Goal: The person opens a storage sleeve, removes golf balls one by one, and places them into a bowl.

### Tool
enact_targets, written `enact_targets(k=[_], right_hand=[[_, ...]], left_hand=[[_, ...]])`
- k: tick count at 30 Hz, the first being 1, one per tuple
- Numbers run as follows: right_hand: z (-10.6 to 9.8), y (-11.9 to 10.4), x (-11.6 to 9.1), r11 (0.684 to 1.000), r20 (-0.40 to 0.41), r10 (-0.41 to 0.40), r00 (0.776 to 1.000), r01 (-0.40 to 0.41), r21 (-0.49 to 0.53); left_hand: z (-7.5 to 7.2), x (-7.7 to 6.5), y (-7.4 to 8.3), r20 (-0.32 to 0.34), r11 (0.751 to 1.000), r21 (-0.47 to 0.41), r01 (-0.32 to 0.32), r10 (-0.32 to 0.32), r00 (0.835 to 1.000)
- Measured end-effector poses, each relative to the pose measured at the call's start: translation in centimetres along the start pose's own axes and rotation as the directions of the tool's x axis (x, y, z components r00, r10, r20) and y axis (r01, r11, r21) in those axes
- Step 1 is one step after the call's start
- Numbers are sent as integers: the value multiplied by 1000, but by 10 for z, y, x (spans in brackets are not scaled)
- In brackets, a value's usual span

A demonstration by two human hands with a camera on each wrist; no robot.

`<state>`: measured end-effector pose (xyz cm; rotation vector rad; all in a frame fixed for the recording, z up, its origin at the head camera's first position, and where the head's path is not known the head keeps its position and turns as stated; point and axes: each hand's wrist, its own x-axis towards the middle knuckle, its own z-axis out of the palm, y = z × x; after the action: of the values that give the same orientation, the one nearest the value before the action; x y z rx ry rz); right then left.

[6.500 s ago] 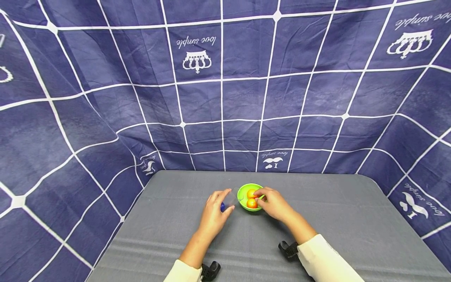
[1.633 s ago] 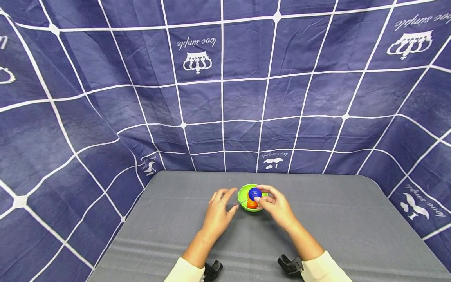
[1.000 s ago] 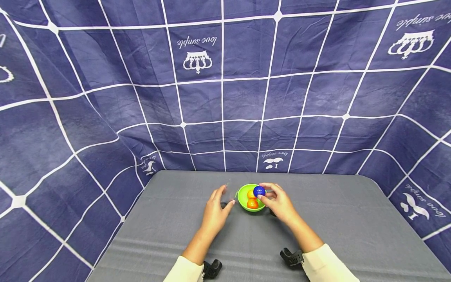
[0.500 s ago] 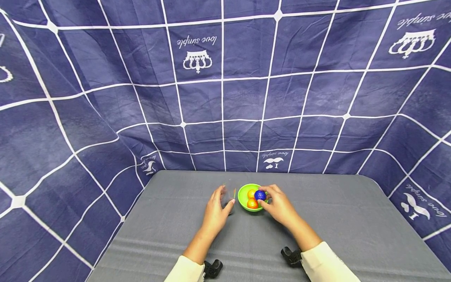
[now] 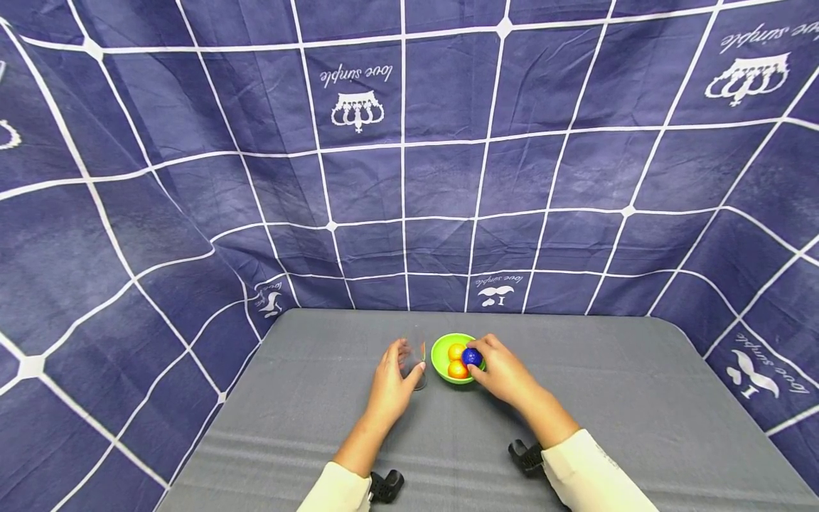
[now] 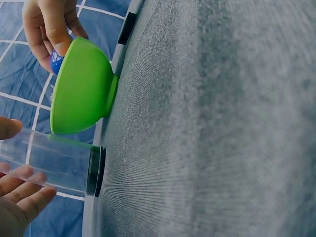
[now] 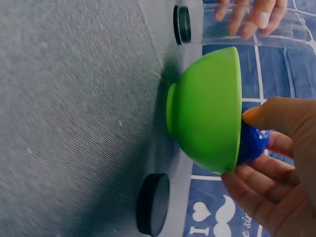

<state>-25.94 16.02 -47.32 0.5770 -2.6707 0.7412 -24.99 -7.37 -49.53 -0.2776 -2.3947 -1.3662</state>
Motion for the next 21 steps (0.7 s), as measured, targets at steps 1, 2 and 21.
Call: enact_targets(k=[1, 2, 21], right_hand=[[-1, 0, 1, 1000, 10, -7, 1000, 8, -9], [-2, -1, 1, 1000, 20, -17, 1000, 17, -20], [-6, -7, 10, 988, 153, -43, 987, 65, -141]], left_hand=[[0, 0, -1, 0, 1000, -4, 2, -2, 1000], [0, 0, -1, 0, 1000, -3, -2, 2, 1000], [-2, 2, -1, 57, 1000, 11, 18, -19, 998]])
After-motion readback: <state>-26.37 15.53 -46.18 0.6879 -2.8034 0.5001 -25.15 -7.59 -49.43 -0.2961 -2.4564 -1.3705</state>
